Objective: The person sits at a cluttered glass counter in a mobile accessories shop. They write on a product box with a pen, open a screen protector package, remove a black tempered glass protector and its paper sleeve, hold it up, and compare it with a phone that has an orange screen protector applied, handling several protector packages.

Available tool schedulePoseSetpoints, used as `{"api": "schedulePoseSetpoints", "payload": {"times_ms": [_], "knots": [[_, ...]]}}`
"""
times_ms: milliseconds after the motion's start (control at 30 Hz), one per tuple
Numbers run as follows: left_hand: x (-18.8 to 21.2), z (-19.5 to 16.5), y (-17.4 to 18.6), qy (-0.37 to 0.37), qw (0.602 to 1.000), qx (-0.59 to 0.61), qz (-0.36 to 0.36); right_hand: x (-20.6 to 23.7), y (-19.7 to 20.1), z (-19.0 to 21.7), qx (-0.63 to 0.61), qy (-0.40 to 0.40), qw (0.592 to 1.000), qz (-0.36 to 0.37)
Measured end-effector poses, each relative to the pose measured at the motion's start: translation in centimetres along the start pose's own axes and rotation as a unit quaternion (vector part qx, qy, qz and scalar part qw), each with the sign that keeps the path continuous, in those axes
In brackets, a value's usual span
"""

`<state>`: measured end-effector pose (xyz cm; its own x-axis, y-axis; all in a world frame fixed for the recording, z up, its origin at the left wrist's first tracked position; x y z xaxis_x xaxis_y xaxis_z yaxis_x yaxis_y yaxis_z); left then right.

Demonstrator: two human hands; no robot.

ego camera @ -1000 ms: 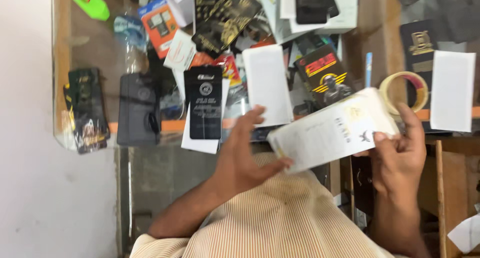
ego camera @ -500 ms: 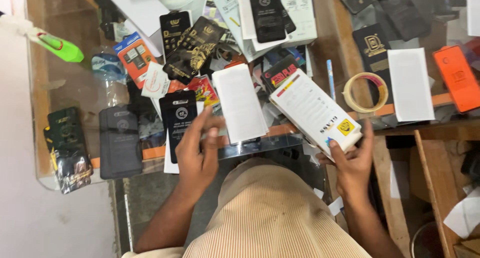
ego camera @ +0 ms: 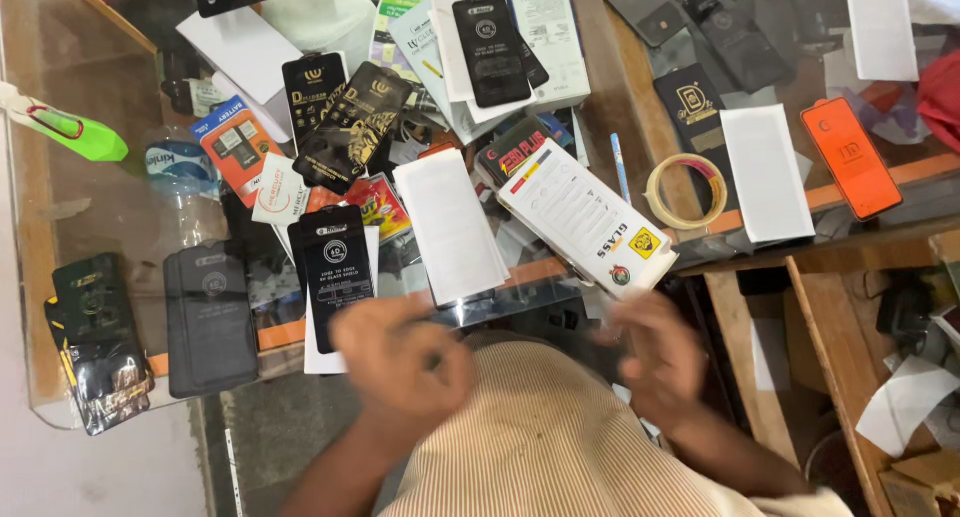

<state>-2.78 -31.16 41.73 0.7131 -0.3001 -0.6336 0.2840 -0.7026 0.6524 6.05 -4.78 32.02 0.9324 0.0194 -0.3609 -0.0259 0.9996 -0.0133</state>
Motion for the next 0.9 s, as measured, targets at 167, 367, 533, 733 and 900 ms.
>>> {"api": "schedulePoseSetpoints", "payload": {"times_ms": [167,367,533,733,900], "knots": [[-2.2,-8.2,-2.7,-0.242,0.94,0.177,0.16,-3.2,-7.7,0.6,-0.205,-0.116,0.942,0.241],[0.1,-0.5,-1.0,-0.011,0.938,0.332,0.1,-4.4,-0.9,7.1,0.026,0.209,0.975,-0.072],[1.5,-2.6,-3.3,0.244,0.703,0.658,0.115,-2.4,-7.1,2.8,0.101,0.531,0.819,-0.193],[2.6,0.2,4.6,0.151,0.68,0.718,0.014,-1.1,-13.5,-6.3,0.408,0.37,0.8,0.237],[7.6,4.5,13.5,-0.046,0.905,0.17,-0.386,0.9,-8.7,-4.8,0.293,0.192,0.898,0.268]]}}
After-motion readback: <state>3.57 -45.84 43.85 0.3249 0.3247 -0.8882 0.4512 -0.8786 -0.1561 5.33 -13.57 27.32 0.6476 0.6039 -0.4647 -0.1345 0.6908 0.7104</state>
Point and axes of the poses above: each hand's wrist, its own x-axis away from the middle knuckle, its own y-axis out of the back of the hand, z = x × y, the point moved 3 cm from there along -x, towards the middle knuckle, and after that the axes turned 8 degrees about z, right-handed, at the moved point
